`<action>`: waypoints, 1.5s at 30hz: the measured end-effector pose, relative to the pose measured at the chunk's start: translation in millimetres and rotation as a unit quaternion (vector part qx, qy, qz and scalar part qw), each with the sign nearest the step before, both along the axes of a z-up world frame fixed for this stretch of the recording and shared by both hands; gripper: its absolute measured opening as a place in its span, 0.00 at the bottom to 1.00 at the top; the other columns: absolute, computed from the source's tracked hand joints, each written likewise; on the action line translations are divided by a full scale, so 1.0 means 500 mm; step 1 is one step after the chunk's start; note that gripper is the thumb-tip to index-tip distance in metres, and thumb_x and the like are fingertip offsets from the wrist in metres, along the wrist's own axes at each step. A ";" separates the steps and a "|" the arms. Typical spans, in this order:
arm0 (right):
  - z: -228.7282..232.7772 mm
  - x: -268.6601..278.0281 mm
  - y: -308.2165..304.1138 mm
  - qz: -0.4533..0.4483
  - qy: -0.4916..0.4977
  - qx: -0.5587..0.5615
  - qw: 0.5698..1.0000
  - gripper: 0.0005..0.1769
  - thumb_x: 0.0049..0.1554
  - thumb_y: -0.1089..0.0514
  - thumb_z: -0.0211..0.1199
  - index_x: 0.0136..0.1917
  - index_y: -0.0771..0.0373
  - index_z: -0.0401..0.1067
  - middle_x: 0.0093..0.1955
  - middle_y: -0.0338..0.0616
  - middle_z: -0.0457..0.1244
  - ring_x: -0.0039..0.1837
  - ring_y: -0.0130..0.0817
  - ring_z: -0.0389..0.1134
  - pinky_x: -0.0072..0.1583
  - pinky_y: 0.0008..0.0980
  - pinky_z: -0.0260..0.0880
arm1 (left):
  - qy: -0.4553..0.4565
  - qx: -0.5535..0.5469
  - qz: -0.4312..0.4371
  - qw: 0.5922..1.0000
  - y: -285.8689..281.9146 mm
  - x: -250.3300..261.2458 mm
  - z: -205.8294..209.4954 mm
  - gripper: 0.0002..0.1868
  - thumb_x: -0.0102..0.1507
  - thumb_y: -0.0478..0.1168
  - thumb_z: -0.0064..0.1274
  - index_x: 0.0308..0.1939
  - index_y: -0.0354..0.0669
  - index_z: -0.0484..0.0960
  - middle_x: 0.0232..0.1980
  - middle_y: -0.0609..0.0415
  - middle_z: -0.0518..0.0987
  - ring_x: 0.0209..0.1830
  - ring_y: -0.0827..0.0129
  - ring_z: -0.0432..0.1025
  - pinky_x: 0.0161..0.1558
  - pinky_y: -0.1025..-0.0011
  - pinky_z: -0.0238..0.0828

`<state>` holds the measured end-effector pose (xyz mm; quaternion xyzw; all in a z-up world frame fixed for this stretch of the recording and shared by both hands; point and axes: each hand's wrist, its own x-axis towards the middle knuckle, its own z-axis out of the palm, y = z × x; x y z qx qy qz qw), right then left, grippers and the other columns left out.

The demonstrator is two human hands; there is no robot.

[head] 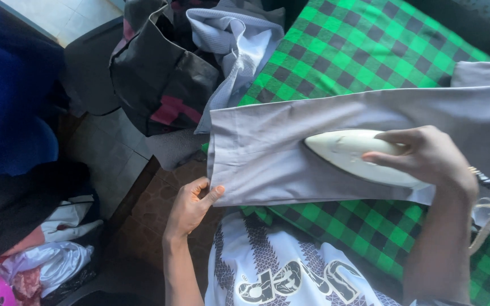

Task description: The person irons a pair of light-colored trousers on a green checkered ironing board, smoothing the fabric with their hands and using a white iron. They flip the trousers over and spray them with water from a bottle before continuing to iron.

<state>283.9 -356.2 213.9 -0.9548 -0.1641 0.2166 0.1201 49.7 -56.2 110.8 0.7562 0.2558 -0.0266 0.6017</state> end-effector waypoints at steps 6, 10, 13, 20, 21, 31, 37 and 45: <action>-0.019 -0.007 0.009 0.053 -0.012 0.068 0.996 0.21 0.38 0.42 0.70 0.44 0.52 0.79 0.26 0.35 0.63 0.31 0.24 0.56 0.37 0.28 0.56 | -0.022 -0.123 0.004 0.992 0.045 -0.011 0.012 0.17 0.54 0.45 0.51 0.40 0.37 0.83 0.41 0.54 0.82 0.41 0.71 0.74 0.41 0.75 0.68; -0.008 -0.036 0.035 0.107 0.013 0.140 0.984 0.17 0.41 0.40 0.68 0.29 0.55 0.74 0.21 0.34 0.47 0.28 0.26 0.42 0.31 0.27 0.45 | -0.061 -0.161 -0.013 0.985 0.087 -0.017 0.013 0.26 0.57 0.55 0.45 0.45 0.36 0.80 0.43 0.53 0.80 0.45 0.69 0.72 0.46 0.73 0.65; -0.008 -0.042 0.038 0.102 0.000 0.077 0.992 0.18 0.40 0.36 0.66 0.29 0.50 0.74 0.20 0.35 0.47 0.29 0.30 0.42 0.32 0.30 0.48 | 0.032 -0.140 -0.058 0.988 0.073 0.006 0.027 0.44 0.46 0.67 0.44 0.58 0.42 0.70 0.59 0.49 0.74 0.61 0.63 0.68 0.57 0.67 0.66; -0.044 -0.051 0.002 0.025 -0.070 0.023 0.997 0.22 0.40 0.36 0.65 0.43 0.50 0.76 0.25 0.38 0.61 0.31 0.35 0.57 0.37 0.33 0.54 | 0.103 0.065 0.092 0.988 0.023 -0.004 -0.058 0.24 0.52 0.55 0.54 0.41 0.39 0.75 0.46 0.52 0.69 0.41 0.67 0.71 0.44 0.70 0.68; -0.050 -0.051 0.000 0.043 -0.091 0.022 0.995 0.22 0.41 0.35 0.65 0.42 0.51 0.75 0.25 0.38 0.60 0.32 0.36 0.57 0.38 0.34 0.55 | 0.084 -0.024 0.158 0.984 0.014 -0.005 -0.051 0.21 0.55 0.52 0.50 0.45 0.40 0.72 0.46 0.52 0.72 0.44 0.68 0.71 0.47 0.71 0.70; -0.028 -0.122 0.205 0.320 -0.085 0.161 0.930 0.21 0.47 0.45 0.62 0.56 0.41 0.71 0.31 0.46 0.65 0.35 0.50 0.68 0.35 0.45 0.69 | 0.006 -0.355 0.261 0.897 -0.026 0.011 -0.215 0.17 0.65 0.51 0.41 0.48 0.42 0.67 0.39 0.56 0.67 0.41 0.66 0.69 0.48 0.67 0.67; 0.002 -0.117 0.263 0.356 -0.060 0.186 0.914 0.20 0.49 0.44 0.59 0.55 0.48 0.72 0.33 0.45 0.65 0.38 0.48 0.68 0.36 0.44 0.68 | -0.050 -0.186 0.237 0.952 0.001 0.025 -0.097 0.25 0.57 0.56 0.50 0.48 0.40 0.72 0.40 0.49 0.72 0.48 0.62 0.67 0.59 0.52 0.57; -0.025 0.056 0.151 0.273 -0.095 0.127 0.949 0.16 0.46 0.49 0.64 0.49 0.42 0.75 0.38 0.40 0.66 0.45 0.48 0.67 0.47 0.45 0.66 | 0.023 -0.071 0.096 0.993 0.079 0.074 -0.073 0.25 0.66 0.55 0.31 0.49 0.40 0.75 0.50 0.43 0.74 0.59 0.57 0.62 0.59 0.54 0.55</action>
